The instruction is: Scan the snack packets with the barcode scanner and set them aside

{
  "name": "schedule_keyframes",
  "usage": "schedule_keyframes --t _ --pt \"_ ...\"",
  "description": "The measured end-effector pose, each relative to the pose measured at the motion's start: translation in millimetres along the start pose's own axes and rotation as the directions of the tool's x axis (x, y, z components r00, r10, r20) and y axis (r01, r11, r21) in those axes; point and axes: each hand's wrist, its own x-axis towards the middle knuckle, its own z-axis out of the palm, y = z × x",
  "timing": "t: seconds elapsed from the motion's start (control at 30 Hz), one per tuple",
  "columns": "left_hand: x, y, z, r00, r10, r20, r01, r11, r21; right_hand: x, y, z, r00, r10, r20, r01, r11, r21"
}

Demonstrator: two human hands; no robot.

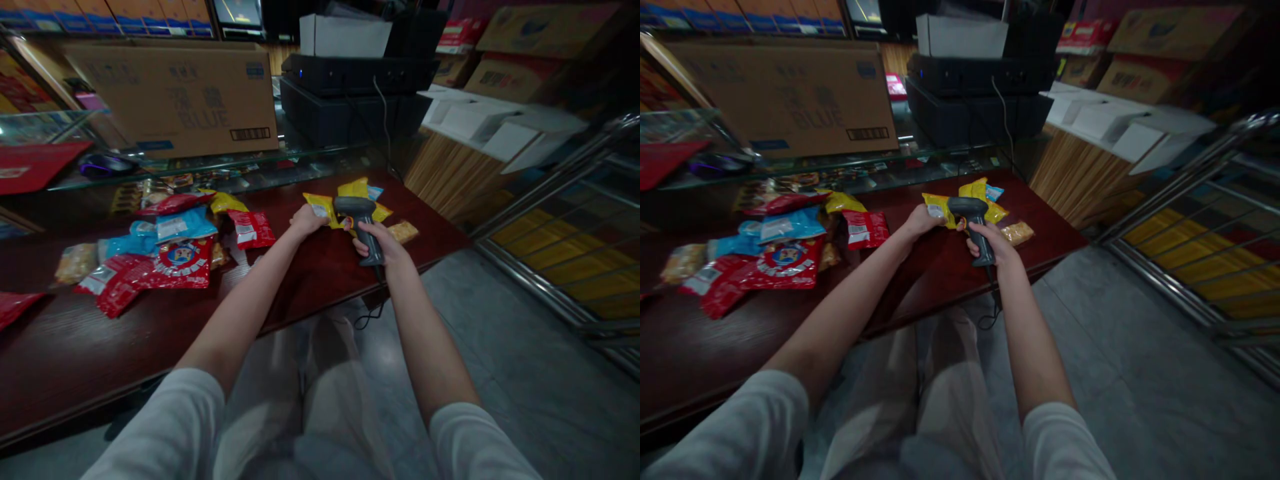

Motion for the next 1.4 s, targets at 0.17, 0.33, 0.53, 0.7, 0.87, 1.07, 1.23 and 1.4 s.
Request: schedule_keyframes --t 0.17,0.33,0.53,0.7,0.87,1.07,1.23,1.4 --pt "-32 -27 -33.6 0.997 0.027 -0.07 -0.042 0.976 -0.214 -3 1 0 0.999 0.01 0.048 -0.009 1.0 -0.018" --pt "-65 -51 -54.2 0.982 0.141 -0.126 -0.168 0.957 -0.236 -2 0 9 0.999 -0.002 0.037 0.003 1.0 -0.018" --pt "-71 -62 -57.8 0.945 0.246 -0.214 -0.279 0.95 -0.138 -1 7 31 0.995 0.003 0.102 -0.005 1.0 0.023" --pt "-71 -62 -53.3 0.96 0.157 -0.231 -0.188 0.976 -0.115 -1 13 28 0.984 0.08 0.158 -0.076 0.997 -0.031" --pt "-74 -62 -49.4 0.952 0.153 -0.264 -0.18 0.98 -0.082 2 14 27 0.988 0.096 0.121 -0.09 0.994 -0.058" --pt "-72 -63 -49.4 0.949 0.159 -0.273 -0.192 0.976 -0.101 -1 14 30 0.987 0.091 0.134 -0.087 0.996 -0.037" --pt "-72 -62 -49.7 0.945 0.157 -0.289 -0.192 0.976 -0.099 -2 13 30 0.986 0.071 0.152 -0.071 0.997 -0.004" --pt "-75 -59 -51.5 0.939 0.165 -0.301 -0.206 0.972 -0.11 -1 16 28 0.981 0.058 0.186 -0.054 0.998 -0.022"
